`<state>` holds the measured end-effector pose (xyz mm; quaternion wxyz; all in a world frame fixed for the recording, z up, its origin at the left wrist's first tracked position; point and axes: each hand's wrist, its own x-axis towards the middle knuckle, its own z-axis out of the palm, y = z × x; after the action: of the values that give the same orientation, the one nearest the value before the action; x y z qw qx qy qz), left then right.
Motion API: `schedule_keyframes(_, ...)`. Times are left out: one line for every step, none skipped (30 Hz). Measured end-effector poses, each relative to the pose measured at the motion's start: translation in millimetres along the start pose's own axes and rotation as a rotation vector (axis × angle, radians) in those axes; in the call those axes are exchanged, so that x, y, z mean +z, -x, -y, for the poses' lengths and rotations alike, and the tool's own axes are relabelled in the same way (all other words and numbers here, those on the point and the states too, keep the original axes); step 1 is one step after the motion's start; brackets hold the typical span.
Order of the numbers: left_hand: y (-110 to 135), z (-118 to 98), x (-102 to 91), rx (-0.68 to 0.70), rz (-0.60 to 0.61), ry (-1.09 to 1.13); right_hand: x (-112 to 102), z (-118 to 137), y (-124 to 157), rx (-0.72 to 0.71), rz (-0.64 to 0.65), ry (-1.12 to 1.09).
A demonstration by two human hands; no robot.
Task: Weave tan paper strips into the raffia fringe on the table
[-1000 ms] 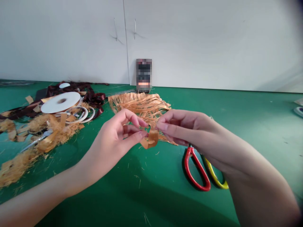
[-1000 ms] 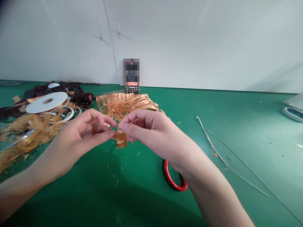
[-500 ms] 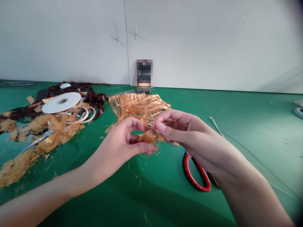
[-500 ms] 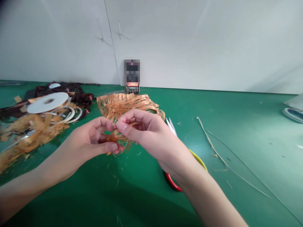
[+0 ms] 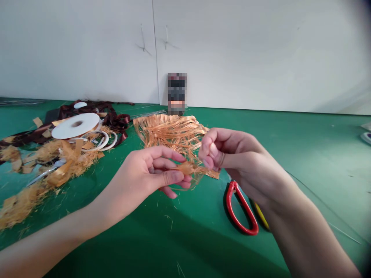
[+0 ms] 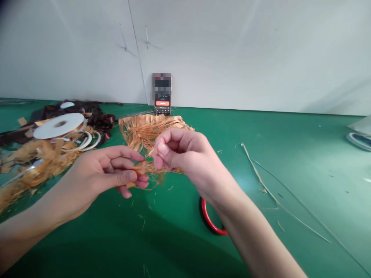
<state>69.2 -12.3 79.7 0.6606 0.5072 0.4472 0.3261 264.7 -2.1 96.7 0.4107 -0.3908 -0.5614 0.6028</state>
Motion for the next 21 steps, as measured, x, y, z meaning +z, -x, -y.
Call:
schedule_keyframes(0.4, -0.6, -0.1, -0.008, 0.007, -0.007, -1.4, 1.5, 0.0, -0.027, -0.033, 0.071)
schedule_keyframes(0.7, -1.4, -0.1, -0.017, 0.012, -0.017, -2.9, 2.8, -0.1, -0.054, -0.069, 0.147)
schedule_keyframes(1.0, -2.3, 0.0, -0.025, 0.013, -0.027, -4.6, 3.8, -0.2, -0.084, -0.103, 0.225)
schedule_keyframes(1.3, -3.2, 0.2, -0.032, 0.013, -0.039, -6.5, 4.5, -0.3, -0.118, -0.14, 0.31)
schedule_keyframes(1.5, -4.0, 0.4, -0.039, 0.011, -0.052, -8.7, 4.8, -0.5, -0.15, -0.184, 0.412)
schedule_keyframes(1.7, -4.5, 0.5, -0.043, 0.009, -0.064, -11.1, 4.5, -0.8, -0.19, -0.24, 0.537)
schedule_keyframes(1.8, -4.8, 0.5, -0.042, 0.006, -0.071, -13.9, 3.9, -1.2, -0.247, -0.306, 0.681)
schedule_keyframes(1.9, -4.8, 0.3, -0.038, 0.004, -0.074, -17.0, 2.9, -1.5, -0.31, -0.376, 0.843)
schedule_keyframes(1.9, -4.5, 0.0, -0.032, 0.004, -0.075, -20.3, 1.8, -1.8, -0.373, -0.445, 1.01)
schedule_keyframes(1.8, -3.9, -0.5, -0.028, 0.002, -0.076, -23.7, 0.7, -2.1, -0.434, -0.506, 1.158)
schedule_keyframes(1.7, -3.3, -1.1, -0.022, -0.002, -0.08, -26.8, -0.3, -2.2, -0.49, -0.542, 1.271)
schedule_keyframes(1.5, -2.7, -1.8, -0.015, -0.009, -0.088, -29.4, -1.1, -2.1, -0.531, -0.552, 1.347)
schedule_keyframes(1.2, -2.1, -2.5, -0.01, -0.014, -0.102, -31.4, -1.7, -2.0, -0.549, -0.537, 1.389)
schedule_keyframes(0.9, -1.6, -3.2, -0.001, -0.02, -0.114, -32.6, -2.3, -2.0, -0.545, -0.501, 1.404)
schedule_keyframes(0.5, -1.2, -3.7, 0.01, -0.023, -0.123, -33.0, -2.8, -2.0, -0.533, -0.451, 1.402)
schedule_keyframes(0.2, -1.0, -4.2, 0.022, -0.023, -0.129, -32.8, -3.4, -2.4, -0.516, -0.393, 1.403)
schedule_keyframes(-0.1, -0.9, -4.5, 0.034, -0.02, -0.129, -32.2, -4.2, -3.1, -0.504, -0.34, 1.413)
schedule_keyframes(-0.4, -0.9, -4.8, 0.041, -0.018, -0.128, -31.5, -5.1, -4.0, -0.503, -0.297, 1.43)
schedule_keyframes(-0.7, -1.0, -4.9, 0.043, -0.016, -0.131, -30.7, -6.1, -5.2, -0.512, -0.26, 1.45)
schedule_keyframes(-0.9, -1.1, -5.0, 0.042, -0.016, -0.133, -30.1, -6.9, -6.4, -0.525, -0.234, 1.471)
schedule_keyframes(-1.2, -1.3, -5.1, 0.036, -0.016, -0.135, -29.5, -7.3, -7.4, -0.526, -0.225, 1.479)
